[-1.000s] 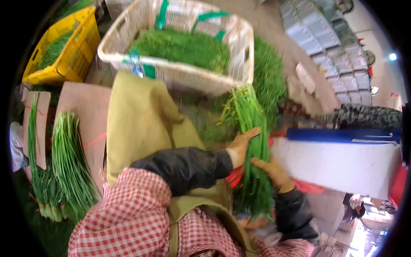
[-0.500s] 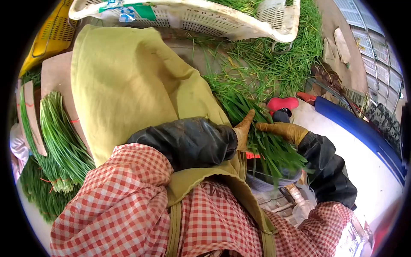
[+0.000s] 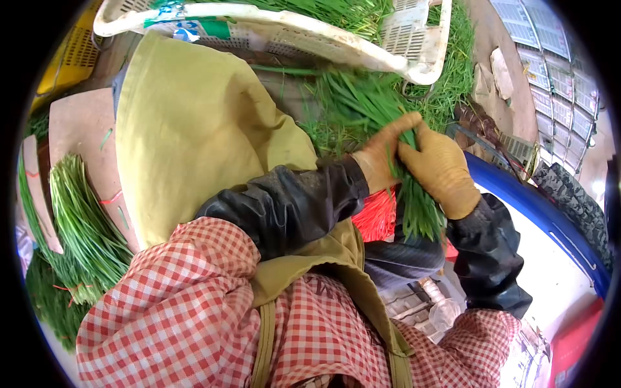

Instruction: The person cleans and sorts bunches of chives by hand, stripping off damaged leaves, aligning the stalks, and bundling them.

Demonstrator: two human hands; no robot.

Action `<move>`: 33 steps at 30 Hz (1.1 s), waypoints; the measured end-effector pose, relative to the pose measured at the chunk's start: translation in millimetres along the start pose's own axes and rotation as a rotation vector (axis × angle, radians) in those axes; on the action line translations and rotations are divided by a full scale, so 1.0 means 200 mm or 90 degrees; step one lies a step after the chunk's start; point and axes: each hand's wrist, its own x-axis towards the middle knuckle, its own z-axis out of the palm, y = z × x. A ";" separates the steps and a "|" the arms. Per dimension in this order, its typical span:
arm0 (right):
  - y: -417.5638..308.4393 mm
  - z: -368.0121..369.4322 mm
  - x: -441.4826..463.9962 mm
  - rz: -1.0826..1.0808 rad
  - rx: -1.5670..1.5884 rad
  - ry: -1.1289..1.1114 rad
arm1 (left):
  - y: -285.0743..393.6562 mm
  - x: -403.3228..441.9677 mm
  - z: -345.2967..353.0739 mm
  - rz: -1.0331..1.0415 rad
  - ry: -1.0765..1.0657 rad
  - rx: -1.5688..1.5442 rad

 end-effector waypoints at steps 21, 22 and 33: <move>0.12 1.17 -0.06 -0.063 1.743 -0.332 | 0.05 -0.22 -0.43 -0.304 -0.234 -0.004; 0.06 1.13 -0.02 -0.078 1.756 -0.327 | 0.04 -0.30 -0.38 -0.311 -0.226 0.009; 0.33 1.37 0.67 -0.249 1.921 0.116 | -0.03 -0.81 0.16 -0.470 0.313 0.836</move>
